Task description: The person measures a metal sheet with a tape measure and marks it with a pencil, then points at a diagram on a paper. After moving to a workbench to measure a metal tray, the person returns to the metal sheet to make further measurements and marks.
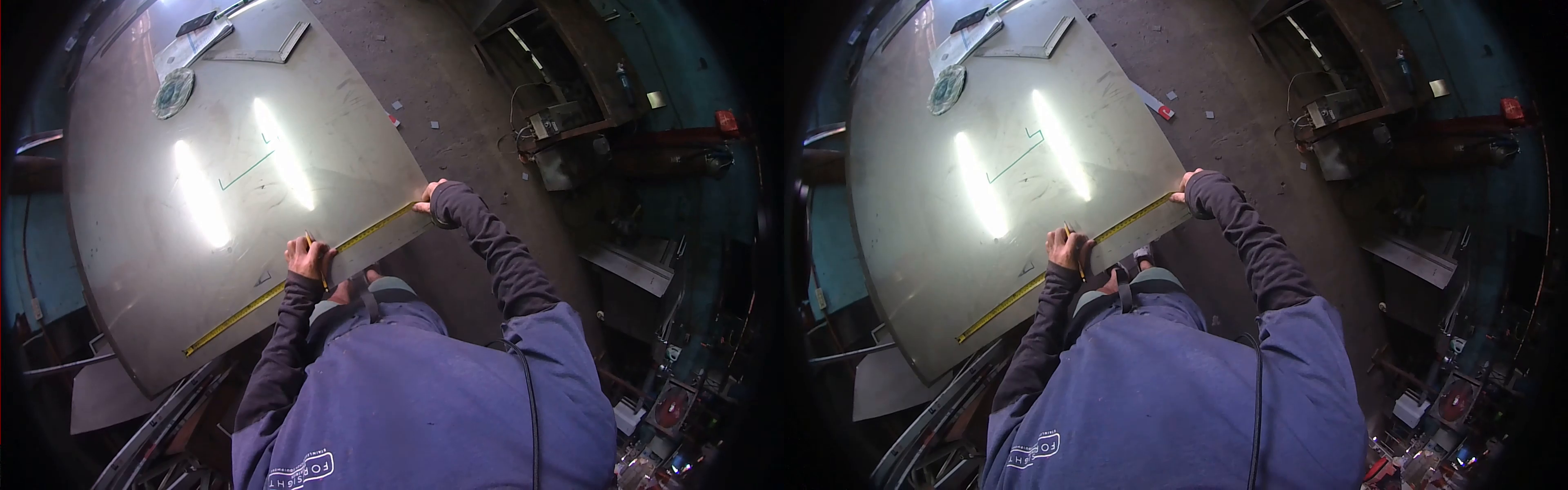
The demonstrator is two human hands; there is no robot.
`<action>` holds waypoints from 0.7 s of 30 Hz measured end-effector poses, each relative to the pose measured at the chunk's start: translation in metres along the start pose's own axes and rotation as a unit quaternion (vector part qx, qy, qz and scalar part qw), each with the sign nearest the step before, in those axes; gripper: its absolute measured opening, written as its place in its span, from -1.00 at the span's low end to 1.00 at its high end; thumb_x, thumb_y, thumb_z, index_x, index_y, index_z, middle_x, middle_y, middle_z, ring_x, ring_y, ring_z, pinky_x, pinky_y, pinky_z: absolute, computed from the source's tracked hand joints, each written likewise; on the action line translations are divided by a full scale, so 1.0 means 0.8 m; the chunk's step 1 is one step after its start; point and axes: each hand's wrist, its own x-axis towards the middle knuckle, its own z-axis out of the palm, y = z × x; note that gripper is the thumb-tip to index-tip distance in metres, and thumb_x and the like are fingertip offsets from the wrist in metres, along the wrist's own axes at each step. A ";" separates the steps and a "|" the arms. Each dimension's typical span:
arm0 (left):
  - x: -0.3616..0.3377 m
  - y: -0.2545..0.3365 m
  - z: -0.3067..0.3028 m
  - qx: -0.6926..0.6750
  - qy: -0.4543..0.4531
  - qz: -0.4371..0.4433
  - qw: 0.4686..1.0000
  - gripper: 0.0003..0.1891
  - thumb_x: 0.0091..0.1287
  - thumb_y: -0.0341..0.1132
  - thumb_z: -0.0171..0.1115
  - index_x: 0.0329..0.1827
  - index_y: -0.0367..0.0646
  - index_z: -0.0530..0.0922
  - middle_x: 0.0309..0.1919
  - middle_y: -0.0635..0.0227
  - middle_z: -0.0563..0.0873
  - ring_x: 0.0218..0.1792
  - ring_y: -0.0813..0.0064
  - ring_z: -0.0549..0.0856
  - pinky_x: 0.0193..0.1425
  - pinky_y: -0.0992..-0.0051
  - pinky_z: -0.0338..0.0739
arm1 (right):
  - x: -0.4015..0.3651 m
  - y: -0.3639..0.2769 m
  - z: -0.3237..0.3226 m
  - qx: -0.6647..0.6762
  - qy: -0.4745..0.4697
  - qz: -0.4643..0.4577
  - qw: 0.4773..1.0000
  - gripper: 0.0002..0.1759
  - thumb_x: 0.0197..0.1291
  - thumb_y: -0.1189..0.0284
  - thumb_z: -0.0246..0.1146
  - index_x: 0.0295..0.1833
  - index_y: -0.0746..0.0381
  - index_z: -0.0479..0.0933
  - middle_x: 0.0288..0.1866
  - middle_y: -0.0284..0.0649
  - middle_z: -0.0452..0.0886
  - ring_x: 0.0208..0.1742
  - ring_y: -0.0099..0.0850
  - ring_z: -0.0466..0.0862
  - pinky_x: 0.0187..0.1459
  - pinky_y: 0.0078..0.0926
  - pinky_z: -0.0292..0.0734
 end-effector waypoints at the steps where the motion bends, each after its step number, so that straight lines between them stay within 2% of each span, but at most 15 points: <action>1: -0.002 0.001 -0.001 0.000 -0.003 -0.002 1.000 -0.76 0.05 -0.14 0.39 -0.34 0.00 0.53 -0.28 0.28 0.46 -0.14 0.20 0.44 -0.10 0.25 0.31 | 0.003 0.001 0.000 0.003 -0.007 0.006 1.000 -0.47 0.20 -0.07 0.11 -0.04 0.16 0.64 -0.11 -0.11 0.67 -0.01 -0.18 0.63 0.07 -0.29 0.47; 9: -0.003 -0.002 0.000 -0.009 -0.002 -0.002 1.000 -0.77 0.06 -0.15 0.38 -0.34 -0.01 0.53 -0.28 0.28 0.46 -0.14 0.21 0.44 -0.10 0.26 0.31 | 0.007 0.008 -0.006 -0.004 -0.007 0.003 1.000 -0.48 0.18 -0.06 0.15 -0.06 0.17 0.64 -0.13 -0.12 0.68 -0.03 -0.19 0.64 0.05 -0.29 0.49; 21: 0.000 -0.001 -0.001 -0.010 -0.002 0.003 1.000 -0.77 0.07 -0.14 0.37 -0.33 0.00 0.54 -0.28 0.28 0.47 -0.15 0.21 0.44 -0.10 0.27 0.30 | 0.017 0.010 0.004 -0.023 -0.010 0.009 1.000 -0.48 0.22 -0.05 0.10 -0.07 0.17 0.65 -0.10 -0.10 0.67 0.00 -0.16 0.62 0.07 -0.28 0.47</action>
